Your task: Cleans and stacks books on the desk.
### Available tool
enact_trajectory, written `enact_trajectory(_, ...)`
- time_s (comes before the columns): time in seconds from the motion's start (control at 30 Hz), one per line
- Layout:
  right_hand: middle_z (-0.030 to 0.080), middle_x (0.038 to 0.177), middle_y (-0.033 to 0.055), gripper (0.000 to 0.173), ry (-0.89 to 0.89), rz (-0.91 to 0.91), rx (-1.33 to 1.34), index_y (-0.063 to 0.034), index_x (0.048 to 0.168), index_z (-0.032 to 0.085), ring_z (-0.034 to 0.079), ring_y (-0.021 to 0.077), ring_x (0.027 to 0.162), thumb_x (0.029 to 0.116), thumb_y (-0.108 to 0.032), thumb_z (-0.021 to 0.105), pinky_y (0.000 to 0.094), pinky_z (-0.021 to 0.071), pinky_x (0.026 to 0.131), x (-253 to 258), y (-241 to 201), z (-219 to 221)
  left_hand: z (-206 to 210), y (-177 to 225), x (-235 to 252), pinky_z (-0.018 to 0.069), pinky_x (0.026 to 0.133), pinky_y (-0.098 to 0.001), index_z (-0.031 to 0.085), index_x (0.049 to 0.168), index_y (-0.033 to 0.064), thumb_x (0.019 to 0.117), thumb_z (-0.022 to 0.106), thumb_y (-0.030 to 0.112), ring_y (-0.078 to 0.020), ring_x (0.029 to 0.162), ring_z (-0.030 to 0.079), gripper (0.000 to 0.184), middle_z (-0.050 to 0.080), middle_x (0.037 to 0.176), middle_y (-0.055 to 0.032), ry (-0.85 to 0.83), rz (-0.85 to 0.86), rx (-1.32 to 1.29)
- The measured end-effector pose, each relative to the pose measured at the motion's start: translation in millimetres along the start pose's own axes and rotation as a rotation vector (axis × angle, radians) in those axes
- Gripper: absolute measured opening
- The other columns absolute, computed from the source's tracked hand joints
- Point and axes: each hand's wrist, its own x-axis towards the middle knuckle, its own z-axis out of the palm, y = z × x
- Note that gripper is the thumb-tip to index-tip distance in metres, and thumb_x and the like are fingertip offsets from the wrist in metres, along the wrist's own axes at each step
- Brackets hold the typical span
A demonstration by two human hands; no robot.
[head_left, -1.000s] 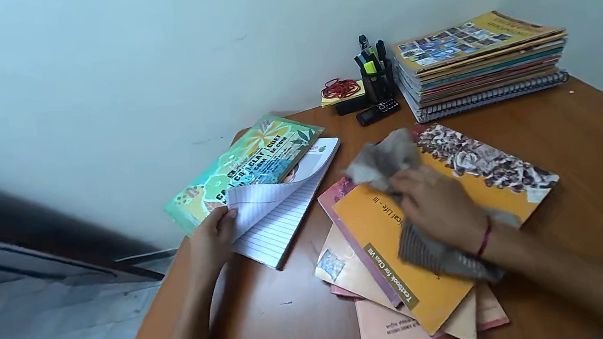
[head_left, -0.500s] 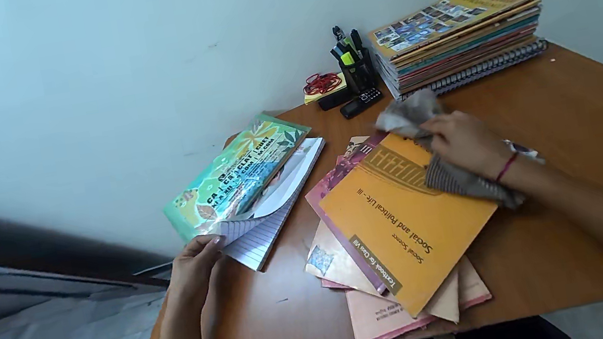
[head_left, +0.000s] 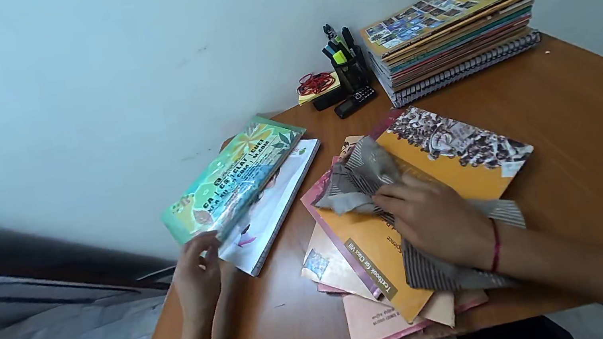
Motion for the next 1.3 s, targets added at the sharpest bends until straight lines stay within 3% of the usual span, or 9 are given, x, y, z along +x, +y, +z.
enact_trajectory(0.07, 0.075, 0.110, 0.0092, 0.026, -0.013, 0.020, 0.039, -0.0034, 0.112, 0.078, 0.070, 0.0282, 0.094, 0.0884, -0.005, 0.067, 0.0409, 0.0586, 0.071, 1.9, 4.7, -2.9, -0.3, 0.1, -5.2, 0.0504, 0.086, -0.0627, 0.073, 0.100, -0.0084, 0.0938, 0.053, 0.005, -0.0505, 0.107, 0.063, 0.025, 0.068, 0.114, -0.0303, -0.084, 0.111, 0.039)
enact_trajectory(0.17, 0.075, 0.114, 0.0119, 0.028, 0.019, 0.080, 0.019, -0.0021, 0.113, 0.077, 0.072, 0.0317, 0.098, 0.0887, -0.001, 0.062, 0.0466, 0.0593, 0.075, 3.9, 28.3, -10.5, -2.1, 1.6, -12.3, 0.0398, 0.095, -0.0731, 0.073, 0.115, -0.0034, 0.0891, 0.064, 0.034, -0.0567, 0.118, 0.055, 0.047, 0.063, 0.125, -0.0317, -0.198, 0.084, 0.007)
enact_trajectory(0.27, 0.073, 0.121, 0.0174, 0.031, 0.005, 0.254, -0.011, 0.0003, 0.119, 0.075, 0.069, 0.0395, 0.110, 0.0947, 0.002, 0.056, 0.0571, 0.0562, 0.084, 6.9, 60.7, -22.1, -7.7, 0.8, -15.5, 0.0334, 0.093, -0.0803, 0.074, 0.118, 0.0013, 0.0768, 0.078, 0.038, -0.0620, 0.122, 0.049, 0.055, 0.057, 0.135, -0.0327, -0.284, 0.071, 0.029)
enact_trajectory(0.4, 0.070, 0.126, 0.0226, 0.031, 0.025, 0.459, -0.035, 0.0036, 0.124, 0.072, 0.065, 0.0455, 0.114, 0.0993, 0.002, 0.053, 0.0621, 0.0503, 0.091, 12.6, 92.1, -35.4, -11.9, 4.2, -16.0, 0.0357, 0.093, -0.0783, 0.078, 0.111, 0.0034, 0.0815, 0.074, 0.040, -0.0589, 0.125, 0.051, 0.047, 0.059, 0.138, -0.0269, -0.301, 0.179, 0.101)
enact_trajectory(0.6, 0.071, 0.124, 0.0198, 0.030, -0.026, 0.449, -0.012, 0.0007, 0.122, 0.073, 0.064, 0.0425, 0.116, 0.1000, -0.001, 0.053, 0.0606, 0.0517, 0.089, 26.0, 58.9, -25.8, -16.5, 18.3, -10.1, 0.0431, 0.091, -0.0716, 0.079, 0.098, 0.0017, 0.0955, 0.054, 0.023, -0.0465, 0.113, 0.065, 0.033, 0.073, 0.115, -0.0177, -0.212, 0.269, 0.147)
enact_trajectory(0.77, 0.073, 0.117, 0.0136, 0.028, -0.084, 0.227, 0.039, -0.0042, 0.118, 0.076, 0.069, 0.0332, 0.108, 0.0947, -0.004, 0.061, 0.0503, 0.0577, 0.080, 24.6, 3.5, -2.8, -20.0, 31.4, 5.3, 0.0474, 0.086, -0.0706, 0.073, 0.097, -0.0082, 0.0928, 0.061, 0.000, -0.0480, 0.097, 0.069, 0.016, 0.072, 0.103, -0.0256, -0.156, 0.167, 0.162)
enact_trajectory(0.97, 0.076, 0.111, 0.0098, 0.027, 0.047, 0.118, 0.035, -0.0040, 0.111, 0.078, 0.072, 0.0293, 0.093, 0.0878, -0.002, 0.064, 0.0450, 0.0590, 0.069, 5.4, 5.5, -1.7, -28.0, 36.3, 18.3, 0.0524, 0.080, -0.0536, 0.070, 0.101, -0.0091, 0.0956, 0.066, 0.003, -0.0321, 0.088, 0.067, 0.014, 0.070, 0.098, -0.0225, -0.151, -0.128, -0.033)
enact_trajectory(1.1, 0.074, 0.117, 0.0163, 0.029, 0.073, 0.238, -0.033, -0.0005, 0.115, 0.077, 0.071, 0.0384, 0.103, 0.0911, 0.002, 0.059, 0.0572, 0.0569, 0.079, -3.8, 50.8, -21.7, -31.0, 32.1, 23.3, 0.0509, 0.076, -0.0338, 0.066, 0.105, -0.0084, 0.0991, 0.062, 0.006, -0.0114, 0.078, 0.060, 0.016, 0.067, 0.089, -0.0121, -0.121, -0.287, -0.159)
enact_trajectory(1.3, 0.068, 0.127, 0.0252, 0.030, 0.055, 0.493, -0.074, 0.0042, 0.124, 0.071, 0.063, 0.0495, 0.116, 0.0994, 0.003, 0.054, 0.0671, 0.0479, 0.093, -3.7, 99.0, -42.9, -24.9, 16.4, 21.7, 0.0530, 0.071, -0.0229, 0.065, 0.104, -0.0092, 0.0984, 0.061, 0.005, -0.0041, 0.072, 0.061, 0.016, 0.066, 0.084, -0.0088, -0.008, -0.192, -0.160)
